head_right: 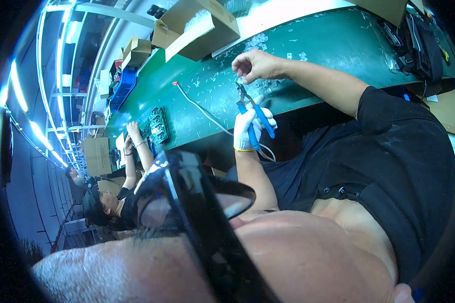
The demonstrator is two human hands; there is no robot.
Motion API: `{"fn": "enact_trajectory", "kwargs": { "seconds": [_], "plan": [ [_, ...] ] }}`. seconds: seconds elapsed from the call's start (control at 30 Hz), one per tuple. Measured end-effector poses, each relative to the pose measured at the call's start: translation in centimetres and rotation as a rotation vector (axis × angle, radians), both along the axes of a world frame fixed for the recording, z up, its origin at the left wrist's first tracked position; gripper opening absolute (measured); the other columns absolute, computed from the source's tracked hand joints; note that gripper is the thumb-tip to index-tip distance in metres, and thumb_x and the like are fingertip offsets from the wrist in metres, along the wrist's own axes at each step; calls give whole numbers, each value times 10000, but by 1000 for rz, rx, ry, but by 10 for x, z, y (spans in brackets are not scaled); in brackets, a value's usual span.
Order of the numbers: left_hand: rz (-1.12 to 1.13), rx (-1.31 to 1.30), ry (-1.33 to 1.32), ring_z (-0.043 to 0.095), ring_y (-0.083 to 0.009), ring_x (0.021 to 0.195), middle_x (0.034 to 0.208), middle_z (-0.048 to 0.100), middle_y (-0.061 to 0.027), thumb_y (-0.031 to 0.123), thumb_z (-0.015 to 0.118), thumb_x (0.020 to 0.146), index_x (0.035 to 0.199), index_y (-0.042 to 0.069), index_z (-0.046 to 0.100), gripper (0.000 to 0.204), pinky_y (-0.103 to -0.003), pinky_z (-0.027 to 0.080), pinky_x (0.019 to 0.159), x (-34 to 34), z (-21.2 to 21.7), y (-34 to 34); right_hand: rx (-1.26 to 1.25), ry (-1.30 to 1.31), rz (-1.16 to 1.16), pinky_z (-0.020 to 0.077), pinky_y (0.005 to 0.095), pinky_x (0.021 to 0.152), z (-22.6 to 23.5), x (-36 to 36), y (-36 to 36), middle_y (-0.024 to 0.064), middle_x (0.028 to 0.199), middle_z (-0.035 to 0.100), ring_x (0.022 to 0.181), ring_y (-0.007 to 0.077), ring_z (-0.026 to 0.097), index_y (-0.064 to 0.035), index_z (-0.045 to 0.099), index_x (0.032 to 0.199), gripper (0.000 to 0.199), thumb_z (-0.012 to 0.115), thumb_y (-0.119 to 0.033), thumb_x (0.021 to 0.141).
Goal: Cutting and preparing small electronic components on a production line.
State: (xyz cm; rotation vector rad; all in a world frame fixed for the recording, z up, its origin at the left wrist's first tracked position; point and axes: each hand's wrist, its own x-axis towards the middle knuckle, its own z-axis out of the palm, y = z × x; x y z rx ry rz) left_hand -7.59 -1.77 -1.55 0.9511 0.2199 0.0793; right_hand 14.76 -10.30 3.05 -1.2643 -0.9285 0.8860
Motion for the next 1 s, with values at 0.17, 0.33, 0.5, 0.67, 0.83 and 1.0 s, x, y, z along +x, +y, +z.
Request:
{"fn": "enact_trajectory", "kwargs": {
  "seconds": [0.17,0.33,0.5,0.67,0.83,1.0],
  "plan": [
    [5,15,11,730,-327,786,982,698,-210,271,616,986,1211,-82,546,425,-465,622,700,0,7,-3,23,78,49,570,300,868,-4,1,3,54,1016,670,921,132,649,-1,644,1152,423,742,126,761],
    [18,123,79,732,-296,744,941,706,-192,228,608,992,1128,-69,597,327,-419,625,657,1,8,-4,62,299,111,564,286,866,-5,3,3,65,1042,676,927,126,650,-5,639,1170,411,737,111,789],
    [12,164,108,728,-283,726,931,708,-181,223,604,996,1126,-69,603,319,-402,622,639,3,9,-6,34,352,99,549,282,845,-8,-3,4,75,1062,690,944,129,649,-14,650,1154,330,722,61,841],
    [35,116,105,722,-280,729,939,705,-178,220,609,994,1328,-109,502,481,-396,617,648,2,11,-8,-12,255,49,524,280,806,-7,-7,6,57,1045,699,959,126,632,-38,672,1121,231,697,-20,892],
    [-19,141,98,724,-286,747,959,704,-183,218,610,990,1443,-122,396,606,-403,618,675,3,9,-5,-56,173,7,519,278,773,-12,-7,8,33,996,685,880,113,627,-42,692,1046,129,649,-49,924],
    [-23,90,82,730,-300,763,972,706,-197,223,607,992,1426,-117,416,583,-418,619,681,2,7,-4,-58,257,-7,541,280,738,-16,-7,8,29,959,664,839,112,626,-33,691,1031,119,623,-52,935]
  ]
}}
